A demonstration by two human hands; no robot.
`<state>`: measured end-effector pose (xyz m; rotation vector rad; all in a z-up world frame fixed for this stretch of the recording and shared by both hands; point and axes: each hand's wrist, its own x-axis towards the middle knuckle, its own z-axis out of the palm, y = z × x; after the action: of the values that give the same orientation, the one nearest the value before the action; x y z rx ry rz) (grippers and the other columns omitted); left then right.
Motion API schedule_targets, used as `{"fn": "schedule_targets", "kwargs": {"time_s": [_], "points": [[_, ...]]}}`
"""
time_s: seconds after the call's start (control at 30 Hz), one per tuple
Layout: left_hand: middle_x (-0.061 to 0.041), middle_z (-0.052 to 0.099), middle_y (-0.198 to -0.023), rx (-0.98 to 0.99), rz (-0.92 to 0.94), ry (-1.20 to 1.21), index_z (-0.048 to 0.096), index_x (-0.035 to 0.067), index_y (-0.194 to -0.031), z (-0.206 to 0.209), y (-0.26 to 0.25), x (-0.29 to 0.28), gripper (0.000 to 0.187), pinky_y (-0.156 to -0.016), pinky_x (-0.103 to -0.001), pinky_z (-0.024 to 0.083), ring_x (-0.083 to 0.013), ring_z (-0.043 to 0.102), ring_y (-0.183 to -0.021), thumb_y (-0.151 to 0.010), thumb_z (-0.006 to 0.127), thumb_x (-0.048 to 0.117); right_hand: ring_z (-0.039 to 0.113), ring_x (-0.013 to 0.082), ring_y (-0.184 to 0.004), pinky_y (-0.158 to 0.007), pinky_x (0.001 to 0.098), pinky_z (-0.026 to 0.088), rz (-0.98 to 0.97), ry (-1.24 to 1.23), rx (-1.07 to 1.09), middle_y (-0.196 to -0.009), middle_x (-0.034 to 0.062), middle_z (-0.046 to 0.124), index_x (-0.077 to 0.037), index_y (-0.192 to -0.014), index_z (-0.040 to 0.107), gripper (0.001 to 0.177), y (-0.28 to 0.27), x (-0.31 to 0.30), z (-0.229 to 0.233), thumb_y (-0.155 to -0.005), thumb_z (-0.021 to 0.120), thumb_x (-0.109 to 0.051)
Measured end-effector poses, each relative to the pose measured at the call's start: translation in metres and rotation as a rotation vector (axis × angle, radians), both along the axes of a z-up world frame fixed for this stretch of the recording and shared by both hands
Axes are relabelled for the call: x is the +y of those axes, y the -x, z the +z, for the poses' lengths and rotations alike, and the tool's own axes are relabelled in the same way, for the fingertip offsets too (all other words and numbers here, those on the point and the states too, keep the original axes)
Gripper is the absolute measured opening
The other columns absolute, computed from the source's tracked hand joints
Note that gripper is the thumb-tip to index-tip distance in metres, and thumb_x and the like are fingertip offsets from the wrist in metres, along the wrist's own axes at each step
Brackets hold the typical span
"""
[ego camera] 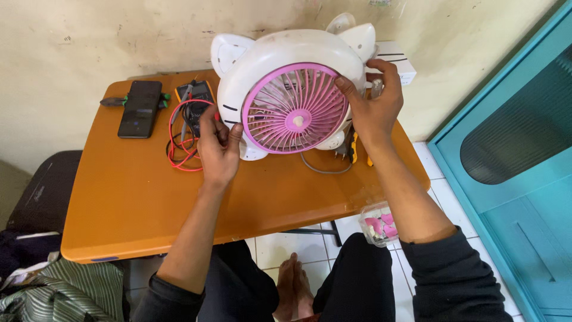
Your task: The person uses a multimeter to test a fan's power cord, then disassembles a white cat-shaped fan by removing the front grille and blades. They reassemble the fan by replacing the grille and securing it with screws using a screwdriver.
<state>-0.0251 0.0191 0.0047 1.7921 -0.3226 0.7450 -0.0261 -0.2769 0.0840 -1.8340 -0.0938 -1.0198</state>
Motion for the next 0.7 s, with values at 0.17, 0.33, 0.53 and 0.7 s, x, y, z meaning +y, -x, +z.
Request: {"fn": "schedule_targets", "kwargs": {"time_s": [0.17,0.33,0.53,0.7], "points": [[0.003,0.040,-0.081,-0.004,-0.049,0.064,0.044,0.001,-0.146,-0.003,-0.006,-0.001,0.054,-0.067,-0.023,0.046,-0.0091,0.041,-0.073,-0.101,0.073,0.010,0.066,0.0177,-0.100,-0.078,0.0302,0.056,0.029,-0.010,-0.065,-0.112,0.0089,0.067,-0.006,-0.129,0.062,0.062,-0.003,0.005,-0.002,-0.089,0.094,-0.041],[0.001,0.039,-0.084,0.006,-0.063,0.104,0.038,0.000,-0.148,0.005,-0.010,0.005,0.065,-0.067,-0.025,0.041,-0.0097,0.039,-0.074,-0.097,0.076,0.014,0.070,0.0134,-0.088,-0.073,0.0258,0.059,0.134,-0.188,-0.002,-0.110,0.0076,0.068,-0.006,-0.144,0.050,0.082,-0.002,0.006,-0.002,-0.082,0.094,-0.036],[0.000,0.049,-0.101,0.105,-0.190,0.053,0.057,-0.002,-0.123,-0.001,-0.013,0.011,0.046,-0.077,-0.028,0.042,-0.0090,0.045,-0.089,-0.101,0.070,0.036,0.071,0.0135,-0.088,-0.073,0.0262,0.060,0.061,-0.165,0.013,-0.111,0.0090,0.071,0.001,-0.150,0.048,0.090,-0.007,0.004,-0.007,-0.083,0.094,-0.038],[0.002,0.046,-0.083,0.151,-0.160,0.051,0.065,-0.002,-0.109,-0.012,-0.024,0.014,0.045,-0.065,-0.027,0.037,-0.0090,0.039,-0.073,-0.098,0.073,0.041,0.070,0.0147,-0.093,-0.075,0.0278,0.059,-0.022,-0.101,0.027,-0.113,0.0101,0.070,0.003,-0.145,0.055,0.086,-0.015,-0.002,-0.017,-0.084,0.092,-0.044]]}}
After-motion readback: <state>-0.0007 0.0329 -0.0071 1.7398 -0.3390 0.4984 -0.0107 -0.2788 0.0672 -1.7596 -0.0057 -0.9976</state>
